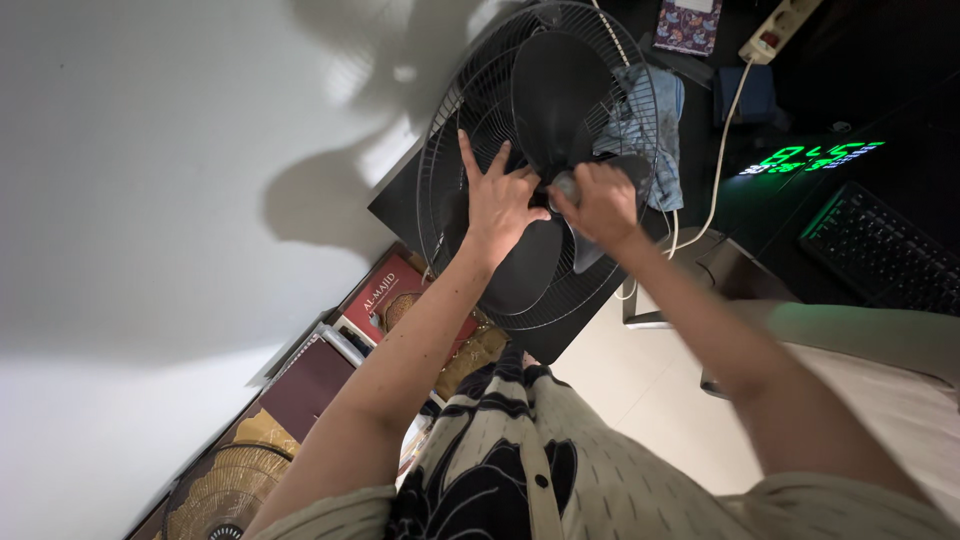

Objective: The person assembles a table fan by hand. They first secure the fan blades onto the motor hub, then attach the front wire cage to complete the assembly.

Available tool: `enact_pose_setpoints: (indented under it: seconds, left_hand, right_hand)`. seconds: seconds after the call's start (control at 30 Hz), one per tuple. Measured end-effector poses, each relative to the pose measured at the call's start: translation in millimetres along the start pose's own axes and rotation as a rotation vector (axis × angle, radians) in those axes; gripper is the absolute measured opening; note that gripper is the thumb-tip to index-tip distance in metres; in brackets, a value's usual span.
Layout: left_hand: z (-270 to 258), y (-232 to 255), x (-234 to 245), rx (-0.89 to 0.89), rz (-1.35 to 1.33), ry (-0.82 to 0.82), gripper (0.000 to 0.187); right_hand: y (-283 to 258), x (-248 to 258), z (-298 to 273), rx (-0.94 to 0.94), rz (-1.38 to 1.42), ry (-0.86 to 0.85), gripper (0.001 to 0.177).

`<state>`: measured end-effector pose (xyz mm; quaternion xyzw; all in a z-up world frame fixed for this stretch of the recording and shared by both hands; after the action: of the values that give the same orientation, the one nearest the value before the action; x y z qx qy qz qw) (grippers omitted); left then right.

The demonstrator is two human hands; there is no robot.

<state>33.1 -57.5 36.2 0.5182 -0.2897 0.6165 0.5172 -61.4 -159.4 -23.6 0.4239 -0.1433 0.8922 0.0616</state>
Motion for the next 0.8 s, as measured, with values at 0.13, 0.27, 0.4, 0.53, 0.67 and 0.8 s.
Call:
enact_pose_setpoints:
  seconds: [0.13, 0.27, 0.4, 0.53, 0.67, 0.8]
  left_hand:
    - [0, 6, 2, -0.012, 0.027, 0.018, 0.076]
    - [-4, 7, -9, 0.047, -0.024, 0.015, 0.08]
    - [-2, 5, -15, 0.099, 0.017, 0.009, 0.068]
    - [3, 2, -13, 0.099, 0.009, -0.016, 0.06]
    - [4, 2, -6, 0.076, 0.026, -0.041, 0.056]
    - [5, 0, -8, 0.065, 0.029, -0.075, 0.056]
  right_hand:
    - [8, -15, -17, -0.465, 0.029, -0.055, 0.054]
    - [8, -21, -19, -0.657, -0.047, -0.066, 0.062]
    - [9, -22, -16, -0.652, -0.05, -0.006, 0.061]
    - [8, -22, -20, -0.578, -0.036, 0.058, 0.052]
    - [4, -18, -15, -0.422, -0.044, 0.159, 0.039]
    - [0, -12, -12, -0.25, -0.019, 0.22, 0.03]
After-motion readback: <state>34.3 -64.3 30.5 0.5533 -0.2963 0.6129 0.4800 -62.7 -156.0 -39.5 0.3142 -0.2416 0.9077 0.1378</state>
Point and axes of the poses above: each hand's wrist, its own z-axis towards the middle knuckle, its own x-axis out of the back of the hand, y = z × x, the point moved 8 cm from there along z, towards the middle knuckle, and after that the axes turned 4 degrees about -z, right-handed, at the moved point
